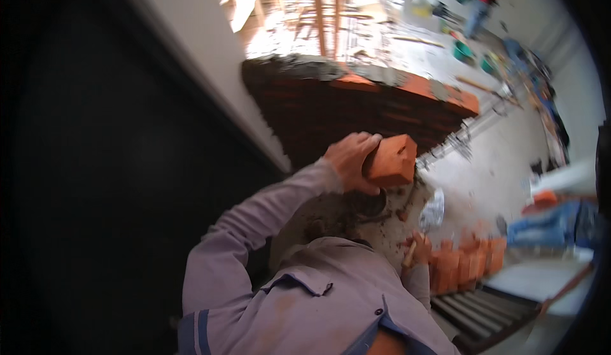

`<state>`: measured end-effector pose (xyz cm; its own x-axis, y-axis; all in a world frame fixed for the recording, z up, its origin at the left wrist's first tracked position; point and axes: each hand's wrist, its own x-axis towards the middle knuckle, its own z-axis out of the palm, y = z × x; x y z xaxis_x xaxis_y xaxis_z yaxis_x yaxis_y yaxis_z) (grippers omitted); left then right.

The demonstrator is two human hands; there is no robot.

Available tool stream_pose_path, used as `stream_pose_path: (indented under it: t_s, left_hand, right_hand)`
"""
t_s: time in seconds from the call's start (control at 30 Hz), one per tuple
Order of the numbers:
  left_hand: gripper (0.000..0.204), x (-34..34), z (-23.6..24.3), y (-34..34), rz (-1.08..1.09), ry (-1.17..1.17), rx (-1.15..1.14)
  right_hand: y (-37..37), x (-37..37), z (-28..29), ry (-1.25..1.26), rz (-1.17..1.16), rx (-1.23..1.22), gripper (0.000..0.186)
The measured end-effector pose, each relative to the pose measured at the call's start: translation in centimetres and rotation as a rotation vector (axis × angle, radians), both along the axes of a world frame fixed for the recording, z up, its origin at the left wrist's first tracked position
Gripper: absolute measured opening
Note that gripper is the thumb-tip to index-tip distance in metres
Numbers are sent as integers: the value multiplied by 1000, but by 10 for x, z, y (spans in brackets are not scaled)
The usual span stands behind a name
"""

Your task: The person applies mortar to the top of a brick wall using a trowel, picks up a brick, places it on the mortar, and taps it into place before smoothing the excess mortar.

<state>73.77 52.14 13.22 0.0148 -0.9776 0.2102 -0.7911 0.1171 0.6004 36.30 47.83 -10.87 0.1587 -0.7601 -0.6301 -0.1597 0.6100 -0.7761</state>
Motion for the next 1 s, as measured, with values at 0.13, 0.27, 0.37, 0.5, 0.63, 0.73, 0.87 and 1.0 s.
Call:
stream_pose_path:
  t_s: [0.13,0.27,0.37,0.5,0.63,0.73,0.87,1.0]
  left_hand:
    - [100,80,33,45,243,-322,28]
    - [101,132,46,19,381,-563,12]
    - [102,171,42,1,456,-578,33]
    - [100,219,43,-12,495,-557,11]
    - [97,254,36,-22,519,-522,8]
    - [94,271,24,-21,510,-508,-9]
    - [88,281,31,4,475,-449,30]
    - [86,301,28,5,440,-487,85]
  right_hand:
    - [8,0,-30,166,134,55,27]
    - [-32,-27,-90,128,281,151,22]
    - [-61,-19,-76,236,427,140,22]
    - [-88,-1,-56,271,464,139,20]
    - [-99,-17,-90,325,401,156,20]
    - [-88,-55,-151,379,310,238,20]
    - [-71,-37,-141,456,362,320,19]
    - [-67,-16,-140,459,407,360,20]
